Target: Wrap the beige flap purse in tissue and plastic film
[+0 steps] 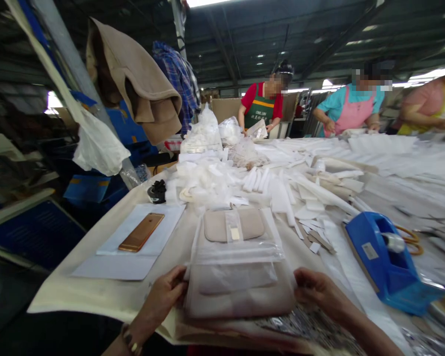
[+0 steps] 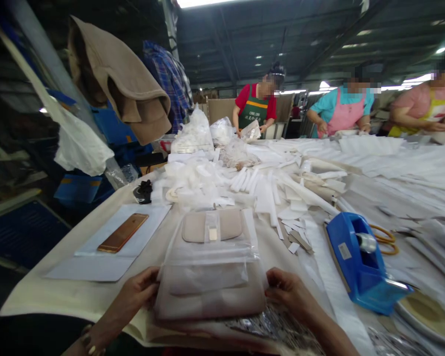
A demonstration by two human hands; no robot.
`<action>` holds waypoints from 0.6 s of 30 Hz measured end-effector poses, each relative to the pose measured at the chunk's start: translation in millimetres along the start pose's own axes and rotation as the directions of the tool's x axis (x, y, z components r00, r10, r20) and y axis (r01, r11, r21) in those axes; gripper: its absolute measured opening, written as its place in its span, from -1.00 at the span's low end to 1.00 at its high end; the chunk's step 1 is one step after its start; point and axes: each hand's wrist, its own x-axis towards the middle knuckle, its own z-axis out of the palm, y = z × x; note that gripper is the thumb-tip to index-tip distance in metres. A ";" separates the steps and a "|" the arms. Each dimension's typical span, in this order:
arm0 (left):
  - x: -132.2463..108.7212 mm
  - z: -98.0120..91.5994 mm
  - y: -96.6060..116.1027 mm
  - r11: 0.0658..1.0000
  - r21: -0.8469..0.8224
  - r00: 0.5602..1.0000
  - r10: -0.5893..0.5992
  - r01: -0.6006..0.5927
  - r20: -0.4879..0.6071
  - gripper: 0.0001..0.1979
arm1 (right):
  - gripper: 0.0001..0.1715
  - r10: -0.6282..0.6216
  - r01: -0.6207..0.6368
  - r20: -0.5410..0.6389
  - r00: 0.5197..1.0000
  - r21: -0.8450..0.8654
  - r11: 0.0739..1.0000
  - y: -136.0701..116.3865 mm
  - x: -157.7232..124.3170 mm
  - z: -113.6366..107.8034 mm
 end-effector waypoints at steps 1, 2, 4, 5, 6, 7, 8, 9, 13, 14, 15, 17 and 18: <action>2.2 -2.7 0.4 0.999 0.039 0.999 0.006 -0.007 0.039 -0.72 | -0.90 -0.055 0.052 -0.042 0.998 -0.076 0.996 1.3 -0.5 1.1; 4.8 -5.3 -0.6 0.997 0.072 0.998 0.002 -0.007 0.069 -0.78 | -0.90 -0.130 0.115 -0.087 0.988 -0.164 0.980 3.2 -0.7 2.6; 11.0 -8.1 -5.8 0.997 0.071 0.995 -0.005 -0.002 0.097 -0.79 | -0.86 -0.299 0.239 -0.162 0.940 -0.307 0.921 8.3 0.9 7.6; 14.0 -7.9 -9.2 0.999 0.044 0.996 0.006 -0.010 0.086 -0.77 | -0.83 -0.357 0.277 -0.197 0.913 -0.342 0.898 11.2 3.0 11.1; 16.5 -6.6 -12.7 1.000 0.012 0.998 0.024 -0.025 0.058 -0.73 | -0.80 -0.393 0.300 -0.228 0.891 -0.354 0.886 14.3 5.8 15.2; 18.3 -4.5 -15.6 0.999 -0.017 0.999 0.043 -0.043 0.018 -0.70 | -0.77 -0.406 0.307 -0.255 0.878 -0.350 0.885 17.1 9.2 19.6; 19.4 -2.2 -17.6 0.997 -0.039 0.998 0.059 -0.060 -0.023 -0.69 | -0.74 -0.402 0.300 -0.285 0.870 -0.341 0.891 19.5 12.8 23.8; 19.9 0.0 -18.5 0.996 -0.056 0.996 0.067 -0.070 -0.052 -0.68 | -0.73 -0.387 0.280 -0.312 0.868 -0.335 0.900 21.0 16.2 27.4; 18.4 0.5 -8.6 0.982 -0.191 1.000 -0.019 0.016 -0.014 -0.62 | -0.77 -0.286 0.192 -0.346 0.894 -0.282 0.940 13.1 20.8 28.2; 17.9 -1.5 -3.6 0.963 -0.258 0.997 -0.075 0.078 0.022 -0.59 | -0.78 -0.222 0.157 -0.321 0.921 -0.216 0.964 7.2 18.8 24.7; 17.7 -3.7 1.7 0.934 -0.323 0.988 -0.141 0.152 0.059 -0.57 | -0.78 -0.143 0.116 -0.271 0.952 -0.113 0.987 0.2 15.8 20.2; 18.3 -7.5 12.1 0.860 -0.414 0.955 -0.266 0.297 0.132 -0.58 | -0.73 0.001 0.016 -0.108 0.994 0.153 0.988 -14.7 8.4 10.9; 19.2 -8.4 16.7 0.830 -0.436 0.937 -0.309 0.349 0.162 -0.61 | -0.69 0.050 -0.040 -0.031 0.998 0.271 0.962 -21.3 5.1 7.2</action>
